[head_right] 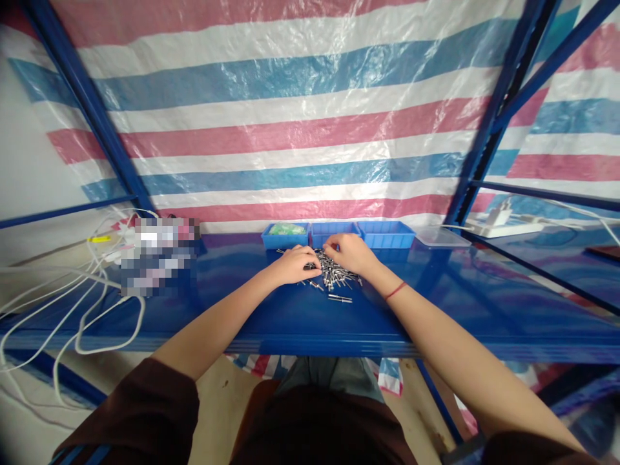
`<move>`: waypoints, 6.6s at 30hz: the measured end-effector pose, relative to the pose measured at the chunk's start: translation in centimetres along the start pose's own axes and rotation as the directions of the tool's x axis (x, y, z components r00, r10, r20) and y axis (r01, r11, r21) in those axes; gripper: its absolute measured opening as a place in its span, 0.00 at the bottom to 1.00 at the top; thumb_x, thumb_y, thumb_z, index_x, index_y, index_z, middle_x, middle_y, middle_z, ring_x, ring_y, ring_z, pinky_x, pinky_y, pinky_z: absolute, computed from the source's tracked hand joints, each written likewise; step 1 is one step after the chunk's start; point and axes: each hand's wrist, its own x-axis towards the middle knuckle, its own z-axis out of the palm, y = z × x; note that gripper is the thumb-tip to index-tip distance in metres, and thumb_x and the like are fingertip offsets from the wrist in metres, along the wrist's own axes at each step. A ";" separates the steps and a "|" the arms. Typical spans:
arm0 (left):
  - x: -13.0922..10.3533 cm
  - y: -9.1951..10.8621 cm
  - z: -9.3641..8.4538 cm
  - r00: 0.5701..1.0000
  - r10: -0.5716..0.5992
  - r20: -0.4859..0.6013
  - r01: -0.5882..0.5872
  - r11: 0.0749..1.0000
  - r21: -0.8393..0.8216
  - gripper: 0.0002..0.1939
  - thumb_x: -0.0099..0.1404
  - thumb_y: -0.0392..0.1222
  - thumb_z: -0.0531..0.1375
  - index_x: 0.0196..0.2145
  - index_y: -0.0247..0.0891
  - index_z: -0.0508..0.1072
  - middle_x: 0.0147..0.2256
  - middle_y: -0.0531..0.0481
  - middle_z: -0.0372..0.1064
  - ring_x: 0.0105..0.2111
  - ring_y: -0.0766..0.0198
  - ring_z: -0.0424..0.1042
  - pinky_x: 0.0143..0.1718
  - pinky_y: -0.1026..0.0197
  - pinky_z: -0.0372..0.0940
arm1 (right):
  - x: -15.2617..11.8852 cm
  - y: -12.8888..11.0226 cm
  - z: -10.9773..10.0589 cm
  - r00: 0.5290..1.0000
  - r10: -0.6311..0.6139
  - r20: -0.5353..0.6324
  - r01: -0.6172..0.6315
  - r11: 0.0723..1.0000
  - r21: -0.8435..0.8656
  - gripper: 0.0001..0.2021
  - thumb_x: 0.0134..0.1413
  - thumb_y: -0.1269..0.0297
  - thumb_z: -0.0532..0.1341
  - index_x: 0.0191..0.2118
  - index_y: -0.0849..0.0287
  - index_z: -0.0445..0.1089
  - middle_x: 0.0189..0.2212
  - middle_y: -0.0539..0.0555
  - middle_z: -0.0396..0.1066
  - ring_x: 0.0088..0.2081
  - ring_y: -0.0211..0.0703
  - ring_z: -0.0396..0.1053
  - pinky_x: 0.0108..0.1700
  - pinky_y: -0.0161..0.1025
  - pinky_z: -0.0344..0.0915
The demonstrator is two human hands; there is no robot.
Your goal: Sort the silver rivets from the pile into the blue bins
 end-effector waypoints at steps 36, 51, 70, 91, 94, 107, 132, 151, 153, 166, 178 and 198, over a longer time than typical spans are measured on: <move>1.8 -0.6 1.4 0.908 -0.210 -0.362 -0.078 0.765 -0.640 0.09 0.61 0.44 0.57 0.34 0.35 0.69 0.35 0.48 0.70 0.37 0.64 0.69 0.43 0.60 0.63 | -0.2 -1.8 0.2 0.967 -0.026 -0.255 0.091 0.965 0.245 0.10 0.52 0.62 0.56 0.32 0.61 0.72 0.28 0.53 0.71 0.27 0.37 0.65 0.31 0.35 0.62; 1.1 -1.1 0.9 0.926 -0.084 -0.369 -0.035 0.952 -0.306 0.13 0.63 0.43 0.54 0.43 0.36 0.69 0.37 0.47 0.69 0.39 0.62 0.68 0.46 0.56 0.62 | 4.1 2.2 1.0 0.941 0.255 -0.225 -0.235 0.966 0.111 0.14 0.55 0.63 0.53 0.33 0.64 0.75 0.31 0.58 0.76 0.32 0.44 0.71 0.35 0.36 0.62; 0.9 -0.3 1.0 0.990 0.117 -0.083 -0.120 0.992 -0.037 0.09 0.62 0.40 0.55 0.37 0.43 0.73 0.37 0.51 0.72 0.40 0.61 0.67 0.44 0.59 0.59 | 0.4 1.5 0.8 0.991 0.132 0.019 -0.133 0.983 0.124 0.11 0.52 0.66 0.54 0.33 0.61 0.74 0.31 0.52 0.75 0.28 0.38 0.69 0.33 0.33 0.60; 0.4 0.8 0.2 0.999 -0.002 -0.055 0.008 0.994 0.108 0.11 0.62 0.48 0.54 0.35 0.43 0.75 0.40 0.50 0.69 0.42 0.56 0.64 0.40 0.55 0.56 | -0.1 1.4 0.9 0.994 -0.058 0.096 0.052 0.997 0.060 0.10 0.48 0.69 0.53 0.29 0.60 0.73 0.25 0.51 0.72 0.25 0.36 0.66 0.30 0.33 0.56; 0.4 1.1 0.1 0.999 0.003 -0.050 0.005 0.987 0.163 0.11 0.63 0.44 0.52 0.34 0.41 0.74 0.39 0.48 0.69 0.41 0.56 0.64 0.39 0.55 0.56 | -0.1 1.3 0.9 0.993 -0.058 0.102 0.053 0.997 0.055 0.10 0.47 0.70 0.54 0.28 0.60 0.73 0.24 0.50 0.72 0.24 0.36 0.65 0.29 0.33 0.55; 0.5 1.6 -0.2 0.996 0.005 -0.087 0.017 0.969 0.246 0.16 0.68 0.39 0.43 0.39 0.34 0.69 0.41 0.43 0.64 0.42 0.57 0.67 0.38 0.58 0.60 | -0.3 1.1 1.4 0.967 -0.150 0.204 0.125 0.984 0.130 0.08 0.46 0.66 0.58 0.30 0.59 0.74 0.24 0.50 0.71 0.25 0.36 0.64 0.29 0.32 0.55; 1.7 0.2 0.6 0.892 -0.238 -0.384 -0.066 0.773 -0.631 0.10 0.62 0.44 0.55 0.36 0.36 0.71 0.37 0.48 0.73 0.37 0.64 0.71 0.42 0.61 0.65 | 0.3 0.2 1.5 0.989 0.140 -0.051 -0.077 0.772 0.631 0.15 0.46 0.55 0.63 0.35 0.61 0.66 0.25 0.53 0.71 0.27 0.38 0.67 0.33 0.37 0.65; 1.9 -0.7 1.1 0.870 -0.325 -0.371 -0.017 0.732 -0.681 0.10 0.61 0.44 0.55 0.36 0.35 0.72 0.32 0.49 0.73 0.31 0.66 0.72 0.38 0.62 0.65 | 0.5 -0.5 1.7 0.966 0.251 -0.061 -0.122 0.652 0.748 0.12 0.44 0.60 0.63 0.35 0.62 0.69 0.27 0.54 0.72 0.29 0.38 0.69 0.33 0.38 0.66; 1.9 -0.8 1.2 0.888 -0.325 -0.326 0.017 0.731 -0.682 0.11 0.63 0.45 0.54 0.36 0.36 0.71 0.32 0.50 0.73 0.31 0.66 0.72 0.37 0.63 0.65 | 0.3 -0.7 1.5 0.973 0.189 -0.129 -0.061 0.759 0.648 0.11 0.47 0.60 0.61 0.35 0.62 0.70 0.29 0.55 0.73 0.31 0.39 0.69 0.35 0.38 0.66; 1.7 -0.5 0.7 0.914 -0.212 -0.345 0.041 0.896 -0.442 0.13 0.67 0.43 0.48 0.38 0.36 0.70 0.36 0.48 0.70 0.38 0.64 0.68 0.43 0.61 0.62 | 0.7 -0.7 0.3 0.982 0.025 -0.187 0.041 0.939 0.340 0.10 0.54 0.61 0.55 0.32 0.61 0.69 0.27 0.53 0.72 0.29 0.39 0.68 0.33 0.35 0.63; 1.1 -1.1 0.9 0.964 -0.124 -0.236 0.084 0.982 -0.171 0.11 0.61 0.36 0.53 0.37 0.40 0.74 0.36 0.49 0.70 0.39 0.61 0.68 0.46 0.56 0.62 | 4.1 4.3 2.2 0.983 0.024 -0.182 -0.048 0.991 -0.127 0.19 0.50 0.62 0.59 0.49 0.62 0.65 0.41 0.62 0.72 0.43 0.53 0.66 0.47 0.47 0.58; 0.6 0.3 0.6 0.995 -0.049 -0.086 0.062 0.987 0.150 0.11 0.61 0.46 0.55 0.36 0.41 0.75 0.39 0.47 0.68 0.40 0.56 0.66 0.43 0.54 0.62 | 0.4 -0.1 1.5 0.979 -0.164 -0.123 0.174 0.982 0.073 0.11 0.51 0.67 0.56 0.40 0.62 0.70 0.36 0.57 0.73 0.39 0.46 0.69 0.46 0.44 0.60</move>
